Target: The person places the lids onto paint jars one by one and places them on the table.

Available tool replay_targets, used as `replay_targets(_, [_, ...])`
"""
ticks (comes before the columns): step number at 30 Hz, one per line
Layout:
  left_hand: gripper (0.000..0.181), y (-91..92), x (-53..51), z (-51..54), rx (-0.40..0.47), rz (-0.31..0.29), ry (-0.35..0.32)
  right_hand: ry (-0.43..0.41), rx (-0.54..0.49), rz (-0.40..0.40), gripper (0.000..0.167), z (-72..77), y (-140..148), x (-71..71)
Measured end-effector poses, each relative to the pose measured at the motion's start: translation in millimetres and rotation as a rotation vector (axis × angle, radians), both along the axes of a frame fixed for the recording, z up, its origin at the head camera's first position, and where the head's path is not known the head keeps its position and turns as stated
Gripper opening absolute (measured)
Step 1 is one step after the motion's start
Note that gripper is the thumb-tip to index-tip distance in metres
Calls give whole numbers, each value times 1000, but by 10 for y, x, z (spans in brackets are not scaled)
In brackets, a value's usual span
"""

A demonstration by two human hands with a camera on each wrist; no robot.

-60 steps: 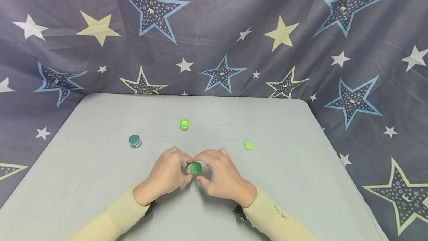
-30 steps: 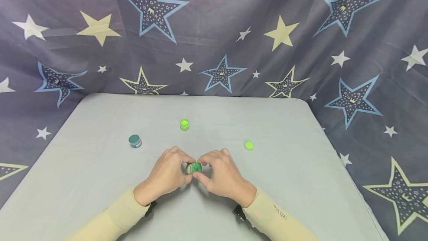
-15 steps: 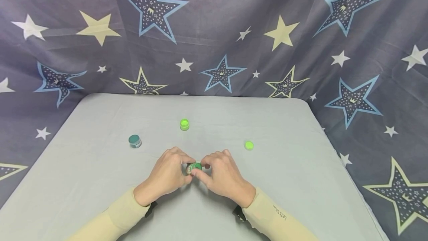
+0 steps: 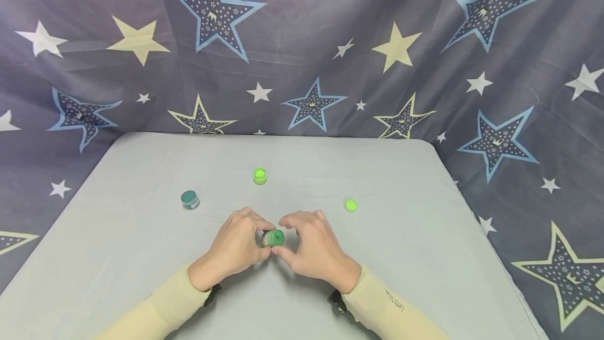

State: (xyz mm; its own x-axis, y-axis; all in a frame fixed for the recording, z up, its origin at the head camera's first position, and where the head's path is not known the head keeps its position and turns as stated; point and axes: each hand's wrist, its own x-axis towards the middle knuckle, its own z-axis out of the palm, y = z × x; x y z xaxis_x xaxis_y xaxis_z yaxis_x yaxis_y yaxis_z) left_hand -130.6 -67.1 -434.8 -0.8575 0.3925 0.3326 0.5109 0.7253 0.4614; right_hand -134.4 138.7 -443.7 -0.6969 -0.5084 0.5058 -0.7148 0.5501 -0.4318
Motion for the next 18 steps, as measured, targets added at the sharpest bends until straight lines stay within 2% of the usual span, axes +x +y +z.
replay_targets(8, [30,-1,-6,-8,16,-4,26,12,-17,79,45,-16,5,3])
replay_targets(18, [30,-1,-9,-8,13,-2,23,-3,-5,68,40,-13,-2,3])
